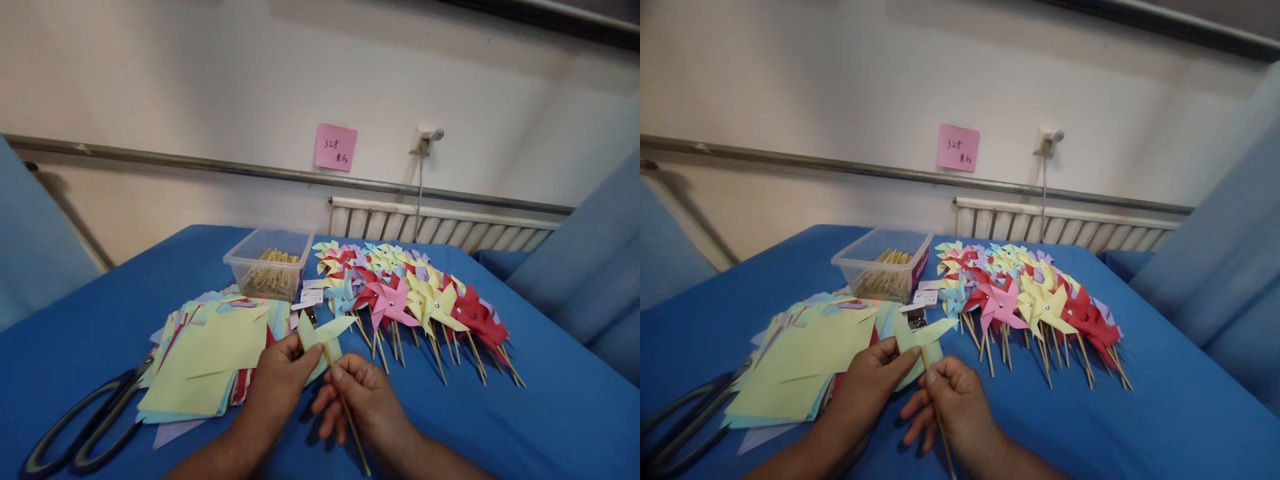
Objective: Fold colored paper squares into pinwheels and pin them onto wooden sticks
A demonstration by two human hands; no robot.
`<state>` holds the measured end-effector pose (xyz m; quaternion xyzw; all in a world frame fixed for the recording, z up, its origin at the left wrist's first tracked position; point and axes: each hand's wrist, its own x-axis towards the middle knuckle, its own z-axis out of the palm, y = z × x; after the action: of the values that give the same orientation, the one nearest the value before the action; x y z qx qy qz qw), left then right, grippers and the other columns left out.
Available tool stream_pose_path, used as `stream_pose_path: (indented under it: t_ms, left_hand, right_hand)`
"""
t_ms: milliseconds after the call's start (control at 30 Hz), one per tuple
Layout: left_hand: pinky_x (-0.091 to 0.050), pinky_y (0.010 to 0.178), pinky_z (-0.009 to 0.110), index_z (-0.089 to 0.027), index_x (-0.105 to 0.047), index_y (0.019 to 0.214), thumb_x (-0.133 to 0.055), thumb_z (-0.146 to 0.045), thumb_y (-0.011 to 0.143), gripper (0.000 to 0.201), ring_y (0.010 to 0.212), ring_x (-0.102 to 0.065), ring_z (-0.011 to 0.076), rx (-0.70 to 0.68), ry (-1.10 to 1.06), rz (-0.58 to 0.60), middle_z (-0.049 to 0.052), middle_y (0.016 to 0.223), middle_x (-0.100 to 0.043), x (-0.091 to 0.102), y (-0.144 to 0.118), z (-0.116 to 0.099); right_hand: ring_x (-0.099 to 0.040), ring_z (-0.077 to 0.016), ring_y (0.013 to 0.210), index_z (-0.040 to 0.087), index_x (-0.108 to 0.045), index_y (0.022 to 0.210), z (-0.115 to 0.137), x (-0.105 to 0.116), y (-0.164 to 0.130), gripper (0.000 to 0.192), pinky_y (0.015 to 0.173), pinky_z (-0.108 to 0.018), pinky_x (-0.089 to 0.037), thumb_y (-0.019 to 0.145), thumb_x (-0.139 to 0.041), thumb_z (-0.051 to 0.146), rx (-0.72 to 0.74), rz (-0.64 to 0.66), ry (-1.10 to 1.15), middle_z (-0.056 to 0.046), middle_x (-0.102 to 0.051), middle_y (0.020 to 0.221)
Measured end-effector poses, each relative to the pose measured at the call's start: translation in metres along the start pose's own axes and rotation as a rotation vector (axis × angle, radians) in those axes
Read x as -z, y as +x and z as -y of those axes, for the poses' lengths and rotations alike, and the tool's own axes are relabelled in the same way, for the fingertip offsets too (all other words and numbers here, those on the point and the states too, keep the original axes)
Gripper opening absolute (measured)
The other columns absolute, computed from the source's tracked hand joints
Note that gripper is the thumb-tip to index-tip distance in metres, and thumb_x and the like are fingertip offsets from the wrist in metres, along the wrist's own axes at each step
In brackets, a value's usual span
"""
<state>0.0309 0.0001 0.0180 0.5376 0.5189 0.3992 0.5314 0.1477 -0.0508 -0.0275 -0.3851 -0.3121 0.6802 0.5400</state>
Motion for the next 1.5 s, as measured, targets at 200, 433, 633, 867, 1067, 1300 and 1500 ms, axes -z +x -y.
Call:
stream_pose_path:
  t_ms: [200, 433, 633, 867, 1067, 1300, 1500]
  left_hand:
    - [-0.041, 0.052, 0.025, -0.018, -0.066, 0.057, -0.068, -0.034, 0.064, 0.018, 0.053, -0.055, 0.0172, 0.004, 0.001, -0.005, 0.001, 0.055, -0.065, -0.0006, 0.0002, 0.0010]
    - [-0.040, 0.053, 0.025, -0.017, -0.066, 0.061, -0.066, -0.036, 0.066, 0.020, 0.055, -0.054, 0.0159, 0.025, 0.012, 0.009, 0.002, 0.058, -0.065, -0.0011, -0.0017, 0.0028]
    - [-0.039, 0.053, 0.024, -0.017, -0.065, 0.062, -0.067, -0.036, 0.066, 0.020, 0.056, -0.053, 0.0156, 0.047, 0.007, 0.005, 0.001, 0.059, -0.065, -0.0002, -0.0013, 0.0036]
    - [-0.038, 0.052, 0.024, -0.016, -0.063, 0.060, -0.066, -0.033, 0.067, 0.019, 0.053, -0.050, 0.0136, 0.038, -0.006, 0.019, -0.001, 0.056, -0.061, -0.0011, -0.0010, 0.0048]
    - [-0.037, 0.052, 0.023, -0.016, -0.060, 0.059, -0.063, -0.034, 0.070, 0.022, 0.053, -0.047, 0.0122, 0.029, 0.055, 0.030, -0.003, 0.055, -0.058, 0.0001, -0.0035, -0.0009]
    - [-0.037, 0.052, 0.023, -0.015, -0.062, 0.062, -0.061, -0.036, 0.071, 0.023, 0.054, -0.049, 0.0131, 0.019, 0.097, 0.055, -0.002, 0.055, -0.058, 0.0011, -0.0039, -0.0012]
    - [-0.036, 0.050, 0.023, -0.017, -0.059, 0.057, -0.061, -0.037, 0.070, 0.024, 0.052, -0.047, 0.0125, 0.005, 0.110, 0.036, -0.004, 0.052, -0.055, 0.0007, -0.0049, -0.0027]
  right_hand:
    - [-0.063, -0.0142, 0.039, 0.016, -0.048, 0.076, -0.0058, 0.0035, 0.0020, 0.044, 0.030, -0.013, -0.034, 0.072, -0.068, 0.056, 0.007, 0.000, 0.010, -0.006, -0.070, 0.062]
    - [-0.064, -0.0131, 0.041, 0.016, -0.048, 0.075, -0.0064, 0.0035, 0.0016, 0.043, 0.031, -0.013, -0.036, 0.073, -0.068, 0.053, 0.038, -0.012, -0.018, -0.006, -0.071, 0.063]
    - [-0.063, -0.0121, 0.040, 0.016, -0.048, 0.072, -0.0031, 0.0019, 0.0004, 0.043, 0.031, -0.013, -0.036, 0.071, -0.070, 0.054, 0.042, -0.025, -0.045, -0.005, -0.070, 0.061]
    - [-0.063, -0.0117, 0.041, 0.016, -0.047, 0.071, -0.0021, 0.0008, -0.0002, 0.045, 0.032, -0.013, -0.037, 0.069, -0.072, 0.054, 0.034, -0.036, -0.057, -0.005, -0.070, 0.059]
    - [-0.062, -0.0113, 0.039, 0.016, -0.047, 0.070, -0.0011, 0.0003, 0.0012, 0.048, 0.032, -0.013, -0.037, 0.066, -0.072, 0.057, 0.020, -0.055, -0.073, -0.005, -0.070, 0.059]
    - [-0.062, -0.0116, 0.039, 0.016, -0.046, 0.070, 0.0012, -0.0011, 0.0013, 0.050, 0.032, -0.013, -0.037, 0.065, -0.072, 0.058, 0.008, -0.064, -0.085, -0.005, -0.070, 0.058]
    - [-0.061, -0.0117, 0.038, 0.016, -0.046, 0.070, 0.0019, -0.0010, 0.0018, 0.050, 0.032, -0.013, -0.035, 0.064, -0.074, 0.058, 0.029, -0.080, -0.088, -0.005, -0.069, 0.058]
